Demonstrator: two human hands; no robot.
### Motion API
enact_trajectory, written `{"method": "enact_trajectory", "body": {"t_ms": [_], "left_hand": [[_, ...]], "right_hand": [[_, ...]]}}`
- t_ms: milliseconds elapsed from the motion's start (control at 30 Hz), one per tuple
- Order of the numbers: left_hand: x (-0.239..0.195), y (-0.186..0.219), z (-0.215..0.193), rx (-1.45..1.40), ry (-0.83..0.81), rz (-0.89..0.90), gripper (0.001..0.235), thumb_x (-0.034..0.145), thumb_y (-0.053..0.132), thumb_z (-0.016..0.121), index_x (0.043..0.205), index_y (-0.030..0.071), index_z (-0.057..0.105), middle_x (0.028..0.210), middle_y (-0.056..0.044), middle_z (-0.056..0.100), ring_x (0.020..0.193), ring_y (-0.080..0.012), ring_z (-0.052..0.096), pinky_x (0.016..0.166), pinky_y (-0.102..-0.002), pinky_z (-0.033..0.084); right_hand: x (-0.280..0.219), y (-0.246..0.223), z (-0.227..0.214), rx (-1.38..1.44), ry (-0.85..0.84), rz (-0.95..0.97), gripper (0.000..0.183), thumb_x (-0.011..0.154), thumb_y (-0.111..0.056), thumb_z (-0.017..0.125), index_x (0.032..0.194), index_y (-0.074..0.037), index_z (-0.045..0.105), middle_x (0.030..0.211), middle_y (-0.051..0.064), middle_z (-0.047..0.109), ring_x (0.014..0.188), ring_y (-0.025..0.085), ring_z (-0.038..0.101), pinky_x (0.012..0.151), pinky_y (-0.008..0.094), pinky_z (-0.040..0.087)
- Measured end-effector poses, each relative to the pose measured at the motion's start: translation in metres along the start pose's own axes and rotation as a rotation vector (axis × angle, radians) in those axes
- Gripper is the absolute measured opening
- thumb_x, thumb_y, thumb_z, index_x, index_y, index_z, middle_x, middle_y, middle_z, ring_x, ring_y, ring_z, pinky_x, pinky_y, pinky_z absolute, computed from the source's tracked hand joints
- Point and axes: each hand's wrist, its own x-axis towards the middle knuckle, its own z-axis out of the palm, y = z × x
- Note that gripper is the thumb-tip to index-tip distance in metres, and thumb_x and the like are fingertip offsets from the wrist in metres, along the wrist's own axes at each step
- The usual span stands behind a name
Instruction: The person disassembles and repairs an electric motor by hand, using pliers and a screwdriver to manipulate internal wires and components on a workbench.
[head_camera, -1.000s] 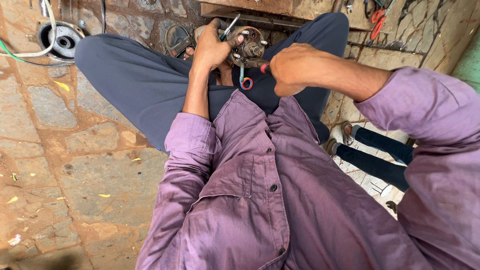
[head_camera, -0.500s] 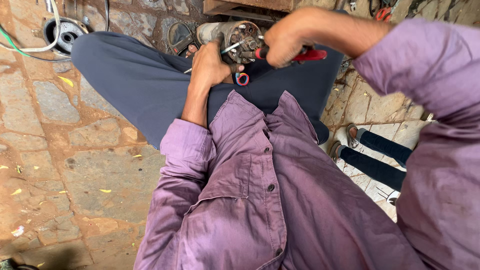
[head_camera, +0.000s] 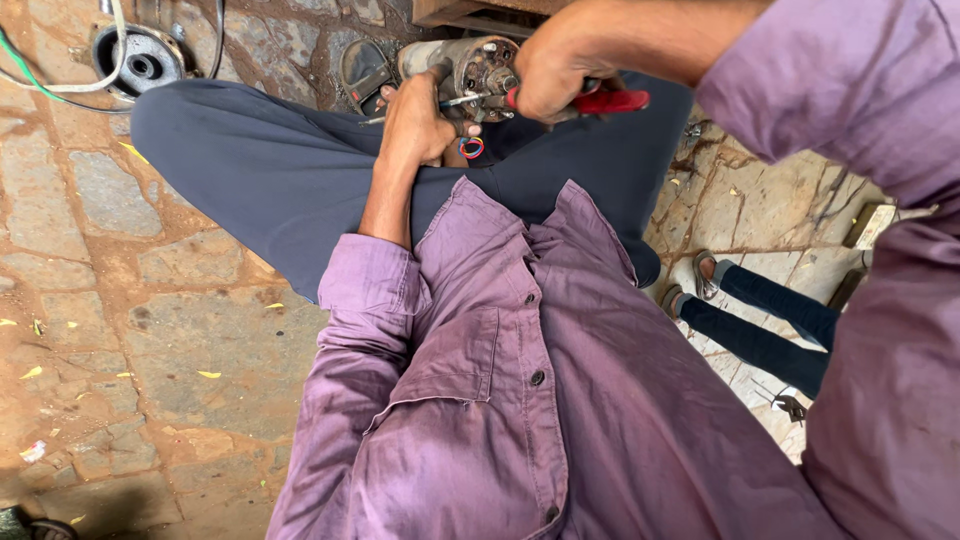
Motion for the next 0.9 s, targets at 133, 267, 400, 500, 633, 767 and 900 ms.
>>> {"method": "enact_trajectory", "body": {"t_ms": [133, 267, 400, 500, 633, 767, 900], "left_hand": [[-0.002, 0.008, -0.005, -0.054, -0.09, -0.124, 0.077, 0.058, 0.018, 0.097, 0.125, -0.005, 0.066, 0.111, -0.026, 0.074, 0.109, -0.0358, 0.072, 0.095, -0.04, 0.053], [0.002, 0.004, -0.001, -0.057, -0.036, -0.043, 0.079, 0.057, 0.017, 0.1, 0.123, -0.009, 0.064, 0.111, -0.027, 0.073, 0.109, -0.0365, 0.071, 0.094, -0.04, 0.053], [0.001, -0.004, 0.004, -0.069, -0.009, 0.001, 0.082, 0.055, 0.019, 0.103, 0.12, -0.009, 0.063, 0.11, -0.027, 0.073, 0.109, -0.038, 0.07, 0.094, -0.041, 0.052], [0.002, -0.007, 0.006, -0.066, -0.032, -0.038, 0.081, 0.056, 0.022, 0.103, 0.119, -0.008, 0.062, 0.11, -0.026, 0.073, 0.11, -0.0379, 0.07, 0.095, -0.041, 0.052], [0.002, -0.017, 0.01, -0.088, -0.02, -0.013, 0.086, 0.059, 0.021, 0.103, 0.126, -0.008, 0.058, 0.116, -0.026, 0.071, 0.116, -0.038, 0.067, 0.097, -0.041, 0.051], [0.001, -0.02, 0.012, -0.102, -0.014, -0.032, 0.092, 0.058, 0.02, 0.103, 0.132, -0.006, 0.055, 0.12, -0.025, 0.07, 0.118, -0.0364, 0.066, 0.098, -0.04, 0.05], [-0.002, -0.013, 0.009, -0.132, -0.04, -0.047, 0.091, 0.061, 0.018, 0.101, 0.135, -0.005, 0.053, 0.121, -0.023, 0.071, 0.118, -0.0343, 0.068, 0.098, -0.039, 0.051]], "right_hand": [[0.009, -0.011, 0.005, -0.162, 0.074, -0.036, 0.032, 0.079, -0.016, 0.057, 0.097, 0.004, 0.074, 0.093, 0.026, 0.074, 0.083, 0.041, 0.069, 0.073, 0.053, 0.054], [0.016, -0.003, 0.026, -0.243, 0.136, -0.049, 0.032, 0.075, -0.011, 0.061, 0.096, 0.007, 0.076, 0.098, 0.028, 0.075, 0.09, 0.041, 0.074, 0.075, 0.052, 0.058], [-0.004, 0.019, 0.053, -0.149, 0.258, -0.081, 0.029, 0.077, -0.012, 0.062, 0.094, 0.008, 0.075, 0.094, 0.028, 0.075, 0.09, 0.042, 0.074, 0.077, 0.049, 0.059], [-0.012, 0.035, 0.064, -0.08, 0.294, -0.031, 0.025, 0.076, -0.007, 0.063, 0.092, 0.007, 0.075, 0.089, 0.026, 0.074, 0.086, 0.042, 0.076, 0.073, 0.05, 0.062], [0.009, 0.073, 0.076, -0.138, 0.4, -0.16, 0.026, 0.072, -0.006, 0.067, 0.095, 0.004, 0.076, 0.084, 0.024, 0.072, 0.088, 0.041, 0.073, 0.074, 0.049, 0.06], [0.064, 0.12, 0.098, -0.115, 0.542, -0.425, 0.046, 0.066, -0.004, 0.067, 0.111, -0.002, 0.073, 0.09, 0.023, 0.072, 0.088, 0.043, 0.071, 0.076, 0.048, 0.059], [0.128, 0.143, 0.13, 0.119, 0.725, -0.783, 0.057, 0.059, 0.002, 0.064, 0.116, 0.0, 0.07, 0.099, 0.019, 0.068, 0.086, 0.041, 0.069, 0.075, 0.046, 0.058]]}}
